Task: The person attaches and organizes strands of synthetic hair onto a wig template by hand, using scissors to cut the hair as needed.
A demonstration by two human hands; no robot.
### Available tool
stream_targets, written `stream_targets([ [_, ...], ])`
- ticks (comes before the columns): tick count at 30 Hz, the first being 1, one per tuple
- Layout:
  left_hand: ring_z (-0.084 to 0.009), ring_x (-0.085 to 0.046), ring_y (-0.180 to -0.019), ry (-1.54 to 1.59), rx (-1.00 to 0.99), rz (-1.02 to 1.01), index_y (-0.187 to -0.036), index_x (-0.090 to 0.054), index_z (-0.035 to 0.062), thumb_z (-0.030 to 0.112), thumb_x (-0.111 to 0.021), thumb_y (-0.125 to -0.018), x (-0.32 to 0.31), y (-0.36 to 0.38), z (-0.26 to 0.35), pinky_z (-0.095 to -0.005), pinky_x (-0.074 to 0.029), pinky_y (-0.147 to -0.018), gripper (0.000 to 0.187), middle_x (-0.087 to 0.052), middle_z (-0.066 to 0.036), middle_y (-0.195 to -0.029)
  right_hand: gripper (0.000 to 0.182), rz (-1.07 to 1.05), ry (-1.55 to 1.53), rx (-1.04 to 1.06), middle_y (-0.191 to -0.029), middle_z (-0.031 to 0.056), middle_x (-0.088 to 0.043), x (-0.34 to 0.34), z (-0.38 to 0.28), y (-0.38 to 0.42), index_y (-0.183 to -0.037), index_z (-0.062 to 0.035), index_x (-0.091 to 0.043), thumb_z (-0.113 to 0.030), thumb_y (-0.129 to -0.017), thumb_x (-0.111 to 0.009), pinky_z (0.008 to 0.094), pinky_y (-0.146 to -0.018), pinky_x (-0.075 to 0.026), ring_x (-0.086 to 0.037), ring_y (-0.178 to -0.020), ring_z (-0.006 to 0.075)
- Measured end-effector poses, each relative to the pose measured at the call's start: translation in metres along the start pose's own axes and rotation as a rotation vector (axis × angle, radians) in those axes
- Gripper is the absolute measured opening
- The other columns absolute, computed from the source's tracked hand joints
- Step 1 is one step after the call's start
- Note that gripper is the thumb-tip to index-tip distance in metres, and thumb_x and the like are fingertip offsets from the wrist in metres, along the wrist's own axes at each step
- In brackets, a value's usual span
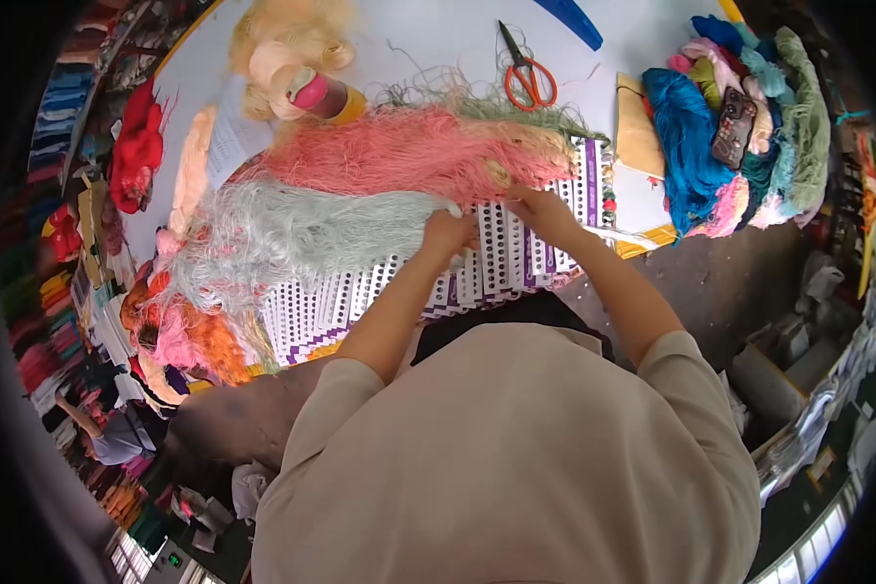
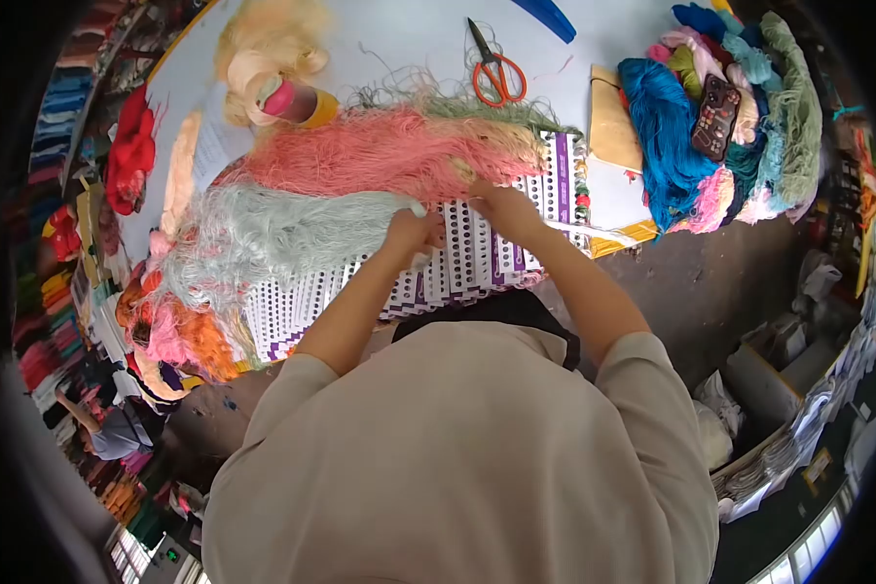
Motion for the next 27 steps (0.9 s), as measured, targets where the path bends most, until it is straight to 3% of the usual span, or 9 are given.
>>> stream_targets([
  [5, -0.0142, -0.052, -0.045, -0.224, -0.108, 0.057, -0.082, -0.064, -0.0007, 0.019, -0.065, -0.083, -0.020, -0.018, 0.000, -0.0284, -0.035, -0.040, 0.020, -0.061, -0.008, -0.063, 0.019, -0.172, -0.057, 0.013, -0.089, 0.0141, -0.066, -0.035, 0.004, -0.022, -0.106, -0.0145, -0.059, -0.029, -0.094, -0.053, 0.0455, -0.072, -0.049, -0.063, -0.084, 0.0359],
  [7, -0.0122, -0.046, -0.042, 0.068, -0.067, 0.068, -0.079, -0.062, 0.0043, 0.019, -0.063, -0.086, -0.018, -0.015, -0.007, -0.0277, -0.031, -0.040, 0.016, -0.056, -0.004, -0.058, 0.019, -0.184, -0.088, 0.014, -0.089, 0.0136, -0.066, -0.034, 0.003, -0.023, -0.105, -0.0144, -0.059, -0.028, -0.094, -0.053, 0.0452, -0.072, -0.049, -0.064, -0.084, 0.0355],
  [8, -0.0122, -0.046, -0.042, 0.068, -0.062, 0.071, -0.079, -0.062, 0.0043, 0.019, -0.063, -0.086, -0.017, -0.014, -0.008, -0.0277, -0.031, -0.040, 0.016, -0.056, -0.004, -0.058, 0.018, -0.190, -0.113, 0.019, -0.089, 0.0132, -0.066, -0.033, 0.001, -0.023, -0.104, -0.0142, -0.059, -0.028, -0.094, -0.053, 0.0448, -0.071, -0.049, -0.064, -0.083, 0.0351],
  [10, -0.0130, -0.047, -0.041, 0.307, -0.049, -0.064, -0.074, -0.061, 0.0047, 0.018, -0.061, -0.087, -0.023, -0.011, -0.007, -0.0277, -0.032, -0.039, 0.019, -0.052, -0.003, -0.054, 0.016, -0.186, -0.134, 0.021, -0.085, 0.0132, -0.065, -0.032, 0.000, -0.022, -0.103, -0.0126, -0.058, -0.025, -0.094, -0.054, 0.0426, -0.070, -0.049, -0.063, -0.080, 0.0341],
  [16, -0.0102, -0.043, -0.046, 0.298, -0.075, -0.130, -0.078, -0.061, 0.0062, 0.012, -0.061, -0.088, -0.024, -0.011, 0.002, -0.0257, -0.028, -0.043, 0.011, -0.052, -0.002, -0.055, 0.011, -0.190, -0.108, -0.006, -0.087, 0.0129, -0.061, -0.035, 0.002, -0.029, -0.099, -0.0105, -0.054, -0.019, -0.092, -0.054, 0.0407, -0.073, -0.048, -0.062, -0.082, 0.0336],
  [23, -0.0112, -0.045, -0.046, 0.271, -0.080, -0.135, -0.077, -0.062, 0.0031, 0.009, -0.060, -0.085, -0.028, -0.013, 0.007, -0.0252, -0.031, -0.043, 0.011, -0.054, -0.004, -0.056, 0.010, -0.147, -0.149, 0.015, -0.089, 0.0124, -0.061, -0.039, 0.008, -0.033, -0.098, -0.0095, -0.053, -0.016, -0.090, -0.055, 0.0395, -0.072, -0.048, -0.061, -0.082, 0.0329],
  [27, -0.0118, -0.050, -0.048, 0.136, -0.111, -0.027, -0.076, -0.063, 0.0024, 0.010, -0.061, -0.084, -0.008, -0.018, 0.005, -0.0243, -0.036, -0.045, 0.011, -0.058, -0.005, -0.060, 0.016, -0.218, -0.139, -0.045, -0.091, 0.0119, -0.065, -0.040, 0.012, -0.029, -0.102, -0.0122, -0.055, -0.024, -0.091, -0.054, 0.0415, -0.074, -0.049, -0.064, -0.085, 0.0328],
])
Point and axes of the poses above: each hand's wrist, its own y-axis away from the middle knuckle, its own x-axis out of the back of the hand, z = x × y, the point moved 9 cm from there along -y, towards the middle knuckle
